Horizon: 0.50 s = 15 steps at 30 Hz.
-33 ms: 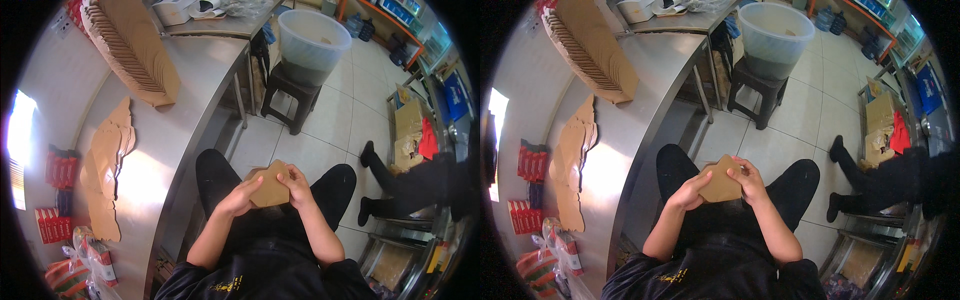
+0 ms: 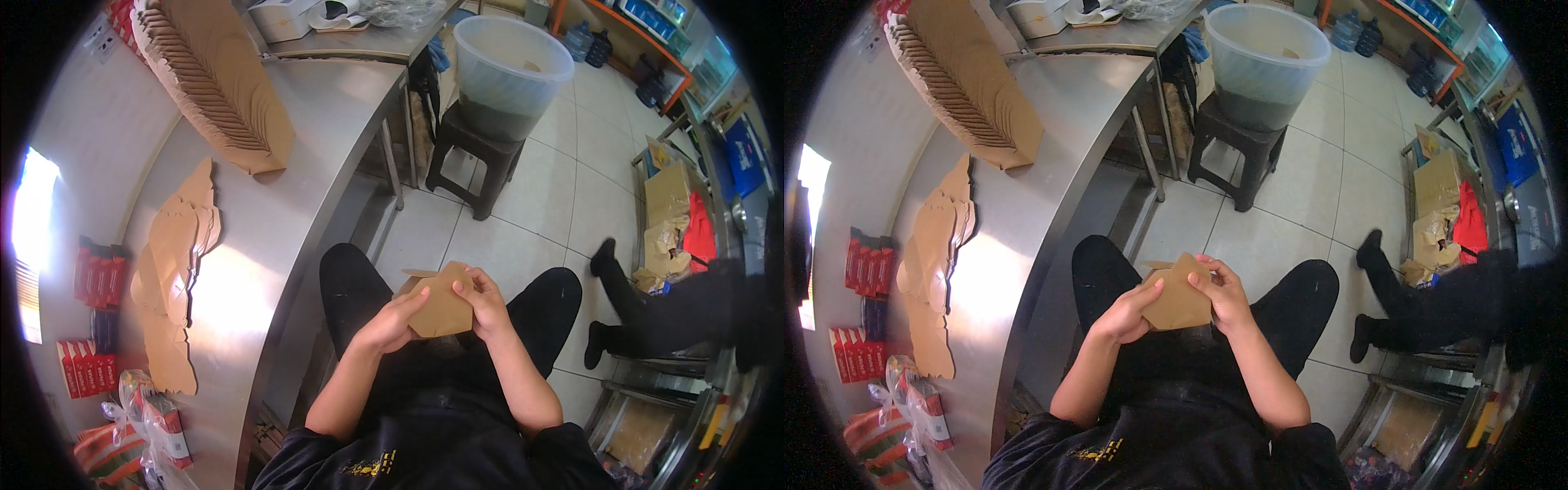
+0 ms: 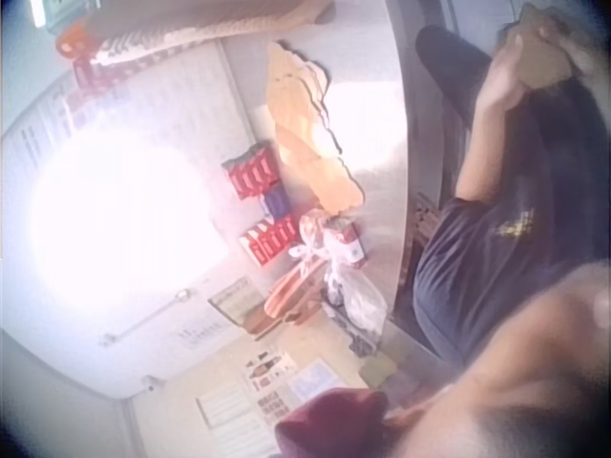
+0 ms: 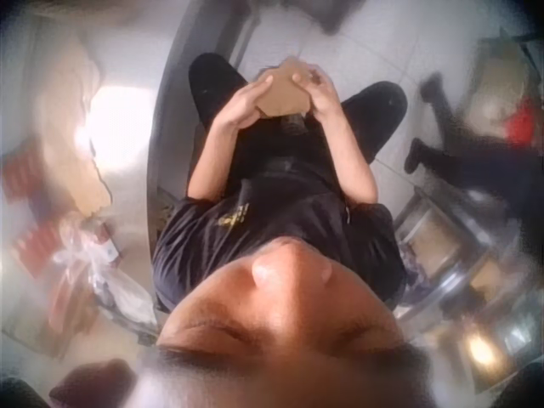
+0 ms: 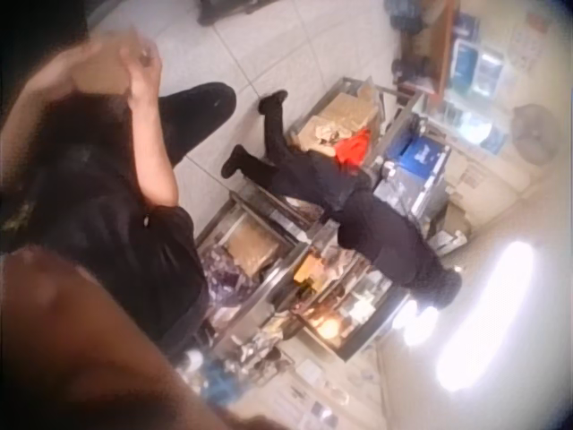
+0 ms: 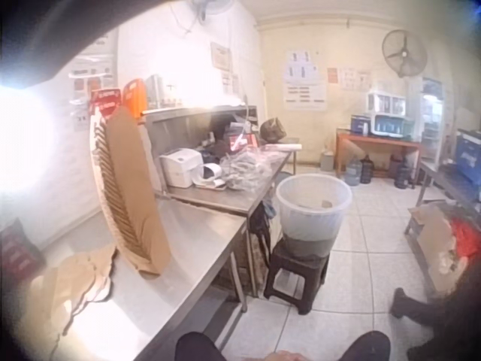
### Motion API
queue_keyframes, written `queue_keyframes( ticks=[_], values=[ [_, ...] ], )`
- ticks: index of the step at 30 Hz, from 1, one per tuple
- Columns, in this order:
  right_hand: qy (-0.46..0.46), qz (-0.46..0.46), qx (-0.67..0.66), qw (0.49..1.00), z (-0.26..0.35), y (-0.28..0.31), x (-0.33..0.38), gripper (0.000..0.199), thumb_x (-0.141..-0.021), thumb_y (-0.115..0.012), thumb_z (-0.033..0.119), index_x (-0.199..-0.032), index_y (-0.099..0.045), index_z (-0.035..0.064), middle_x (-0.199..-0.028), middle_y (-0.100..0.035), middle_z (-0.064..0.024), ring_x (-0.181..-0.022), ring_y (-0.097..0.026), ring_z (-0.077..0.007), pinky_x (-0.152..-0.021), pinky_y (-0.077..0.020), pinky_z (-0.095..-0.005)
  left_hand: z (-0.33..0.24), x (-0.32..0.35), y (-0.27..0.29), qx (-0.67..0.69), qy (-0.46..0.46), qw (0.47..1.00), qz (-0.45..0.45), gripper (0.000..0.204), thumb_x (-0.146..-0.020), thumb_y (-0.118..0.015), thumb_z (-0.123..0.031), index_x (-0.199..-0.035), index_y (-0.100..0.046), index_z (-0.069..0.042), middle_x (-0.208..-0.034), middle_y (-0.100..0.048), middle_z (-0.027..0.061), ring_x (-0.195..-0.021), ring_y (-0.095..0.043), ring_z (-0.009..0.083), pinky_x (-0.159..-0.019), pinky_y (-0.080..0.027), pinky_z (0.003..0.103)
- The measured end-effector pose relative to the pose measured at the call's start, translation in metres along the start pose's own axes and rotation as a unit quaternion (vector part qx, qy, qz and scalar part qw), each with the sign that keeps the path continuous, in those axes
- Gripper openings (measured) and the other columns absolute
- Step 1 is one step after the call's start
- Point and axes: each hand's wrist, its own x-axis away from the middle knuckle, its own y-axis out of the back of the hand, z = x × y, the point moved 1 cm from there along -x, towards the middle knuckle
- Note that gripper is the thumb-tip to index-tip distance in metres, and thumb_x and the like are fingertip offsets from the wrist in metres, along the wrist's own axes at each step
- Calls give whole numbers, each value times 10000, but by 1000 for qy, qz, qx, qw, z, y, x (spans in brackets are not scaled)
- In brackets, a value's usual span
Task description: The person sits at a stainless steel counter and repeatedly folds flat cardboard pieces into small containers by hand. They pick up each piece, fold the sides, and place the finished container on the counter.
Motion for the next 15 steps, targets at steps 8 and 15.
queue_keyframes(
  ticks=[8, 15],
  values=[
    [255, -90, 326, 906, -2, 15, -22, 311, -857, -874, 121, -709, -617, 30, -1458, -592, -160, -1256, -622, -242, -1032, -500, -374, -10, -16, 1, 18, 33, 998, -46, 574, -1141, -438, -369, -1529, -420, 54, -1475, -551, 179, -1346, -565, 276, -1110, -462, 421],
    [273, -24, 344, 898, 8, 2, -9, 76, -869, -825, 24, -910, -763, 11, -1213, -744, -172, -1067, -734, -262, -947, -562, -361, -10, -17, 3, 12, 14, 995, -94, 521, -1137, -455, -350, -1418, -530, 82, -1362, -629, 186, -1237, -635, 276, -1053, -499, 422]
  ],
)
